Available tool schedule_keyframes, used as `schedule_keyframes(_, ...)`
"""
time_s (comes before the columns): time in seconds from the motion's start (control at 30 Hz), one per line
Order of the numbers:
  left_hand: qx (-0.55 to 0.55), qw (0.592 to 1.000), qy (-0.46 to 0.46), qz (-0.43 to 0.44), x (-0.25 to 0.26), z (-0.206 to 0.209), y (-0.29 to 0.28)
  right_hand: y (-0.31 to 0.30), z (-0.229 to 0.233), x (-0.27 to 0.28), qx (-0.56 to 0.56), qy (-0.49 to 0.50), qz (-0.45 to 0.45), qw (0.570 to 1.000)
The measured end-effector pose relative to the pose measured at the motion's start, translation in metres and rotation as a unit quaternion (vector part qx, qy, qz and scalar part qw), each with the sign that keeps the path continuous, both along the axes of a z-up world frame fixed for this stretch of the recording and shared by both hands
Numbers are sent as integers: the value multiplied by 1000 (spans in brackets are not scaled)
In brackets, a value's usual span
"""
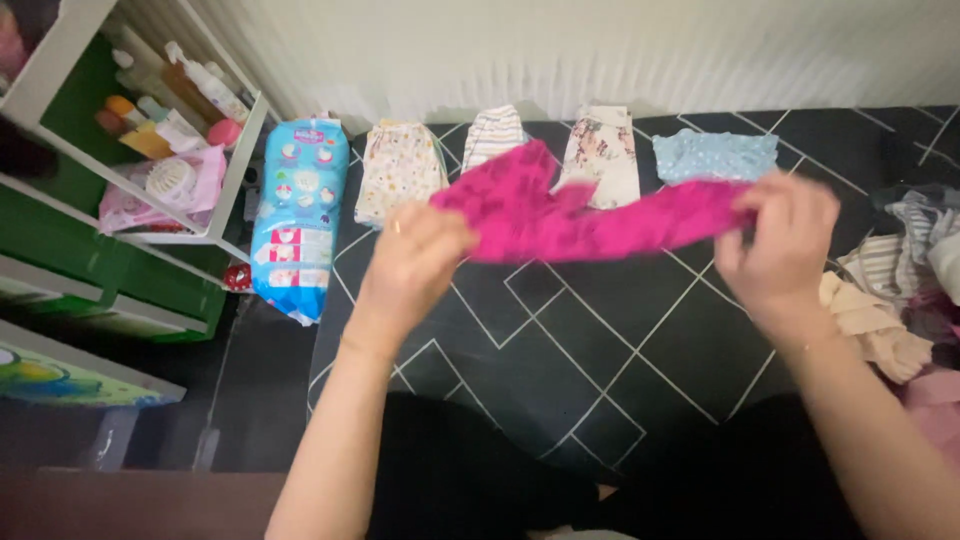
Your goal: Folding various baby clothes and organizing them into neat piles on a surface.
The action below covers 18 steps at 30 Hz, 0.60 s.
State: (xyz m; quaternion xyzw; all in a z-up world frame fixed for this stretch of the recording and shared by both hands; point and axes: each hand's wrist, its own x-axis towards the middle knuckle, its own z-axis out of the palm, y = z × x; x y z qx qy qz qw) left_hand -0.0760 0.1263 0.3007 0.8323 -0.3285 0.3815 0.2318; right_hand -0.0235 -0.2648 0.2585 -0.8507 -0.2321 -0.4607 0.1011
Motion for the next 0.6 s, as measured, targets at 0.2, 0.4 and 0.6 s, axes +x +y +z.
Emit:
schedule_keyframes(0.2,80,960,259,-73,-65,-162,11,-31,-140,-36,-223,476,43,850)
schedule_keyframes(0.4,29,868,484,-108,-85,-197,7,-45,-159,-17,-316,671,-8,671)
schedule_keyframes(0.6,-197,785,585,63,-52,-186,3,-58,-162,100,39,689,39,723)
